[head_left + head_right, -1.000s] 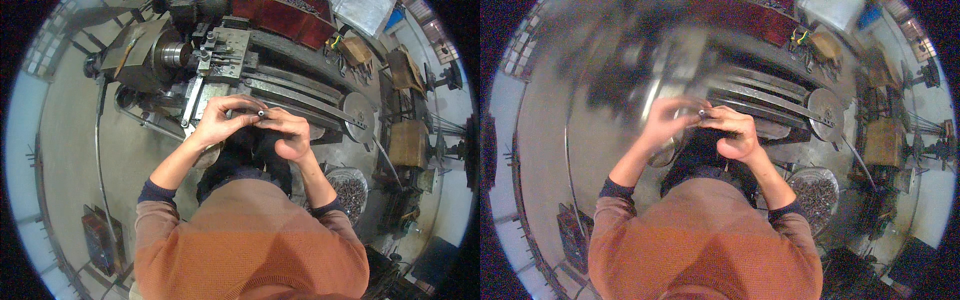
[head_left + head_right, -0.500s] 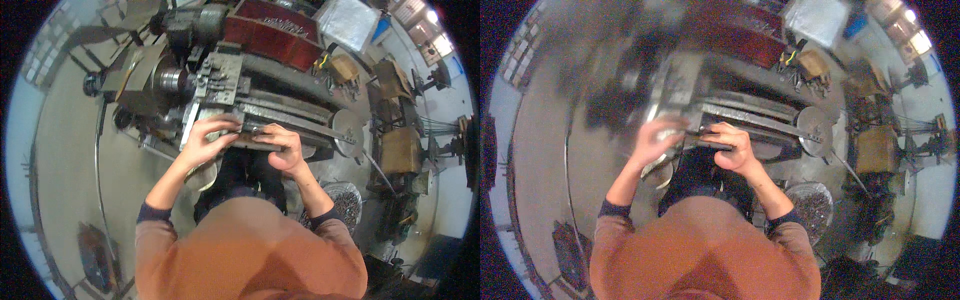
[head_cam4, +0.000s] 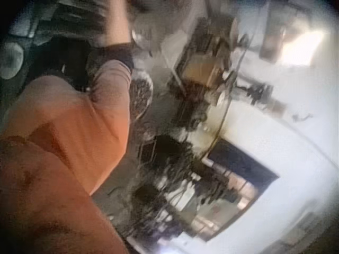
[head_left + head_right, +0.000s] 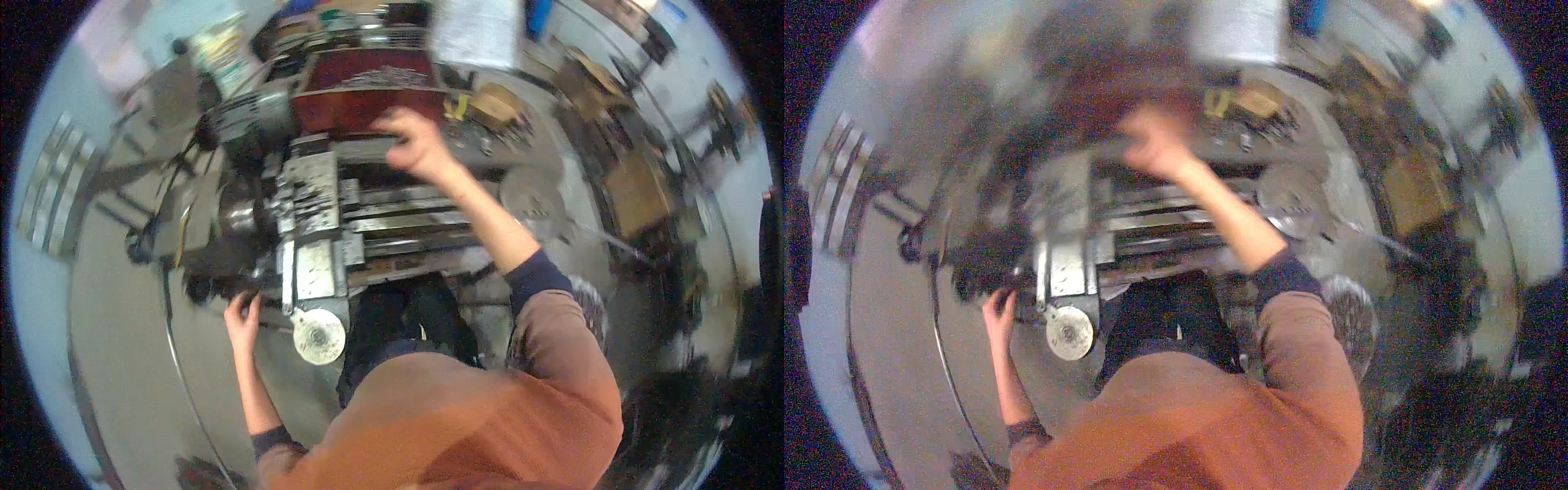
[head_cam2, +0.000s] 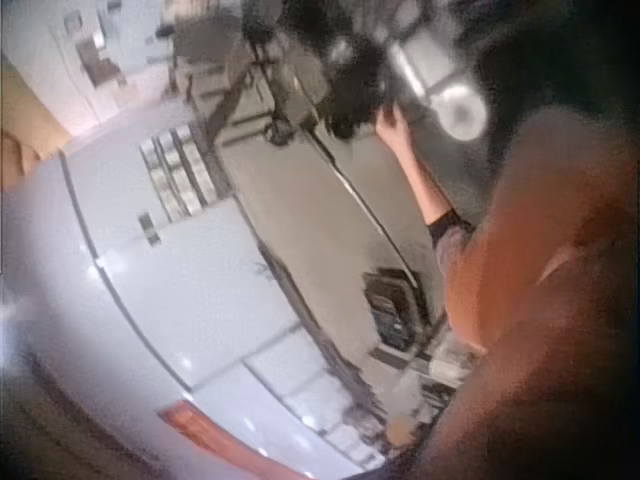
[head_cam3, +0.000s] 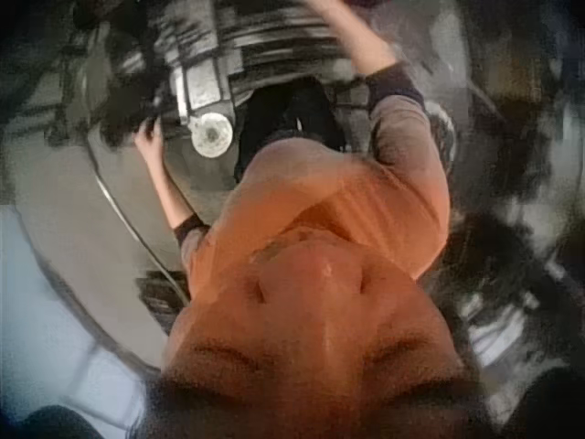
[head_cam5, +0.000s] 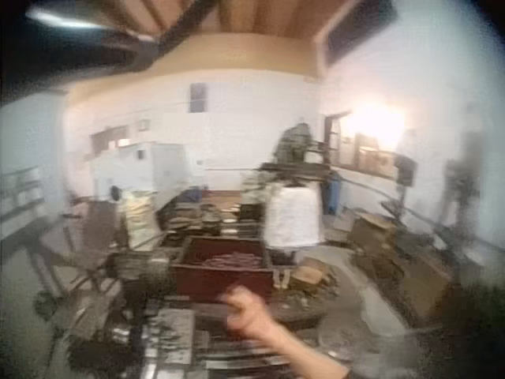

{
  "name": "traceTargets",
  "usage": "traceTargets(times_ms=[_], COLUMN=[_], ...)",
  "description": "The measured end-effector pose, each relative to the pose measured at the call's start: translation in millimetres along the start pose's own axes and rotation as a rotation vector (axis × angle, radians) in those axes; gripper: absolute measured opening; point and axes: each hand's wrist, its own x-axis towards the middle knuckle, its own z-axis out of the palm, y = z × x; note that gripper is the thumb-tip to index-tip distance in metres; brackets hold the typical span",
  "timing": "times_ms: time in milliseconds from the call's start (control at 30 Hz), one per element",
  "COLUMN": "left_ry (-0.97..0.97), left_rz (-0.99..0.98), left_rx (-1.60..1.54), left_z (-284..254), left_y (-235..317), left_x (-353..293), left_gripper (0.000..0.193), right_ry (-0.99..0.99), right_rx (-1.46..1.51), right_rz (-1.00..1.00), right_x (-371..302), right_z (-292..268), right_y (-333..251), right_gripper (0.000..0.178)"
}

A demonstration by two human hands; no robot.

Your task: The person operates a metal lathe, repeatedly loading small cylindrical metal parts into the chuck, machining them, and removing the finished pieces. The person uses both hands to handle the parts and adjust the machine controls throughout the process.

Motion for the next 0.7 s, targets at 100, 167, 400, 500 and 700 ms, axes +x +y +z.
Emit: traceTargets(times_ms=[100, 167, 400, 500, 700], left_ry=[-0.033, -0.096, -0.256, -0.282, -0.198], left_rz=[-0.002, -0.092, -0.139, -0.12, -0.161], left_rx=[0.172, 0.097, 0.213, 0.278, 0.284], left_z=[14.1, 21.8, 24.1, 22.2, 24.8], left_y=[-74.1, -75.3, -81.4, -72.6, -61.5], left_x=[-5.7, 4.7, 18.7, 20.8, 19.7], left_gripper=[0.025, 0.03, 0.029, 0.03, 0.028], right_ry=[0.018, 0.018, 0.145, -0.003, -0.362], right_rx=[0.206, 0.276, 0.135, -0.56, -0.675], right_rz=[0.007, 0.201, 1.015, 1.257, 1.244], right_x=[-84.4, -152.3, -372.1, -463.3, -530.0], right_z=[18.6, 17.9, -80.7, -115.6, -136.9], right_y=[-16.9, -8.4, -8.0, 32.3, 84.6], right_gripper=[0.043, 0.04, 0.036, 0.036, 0.039])
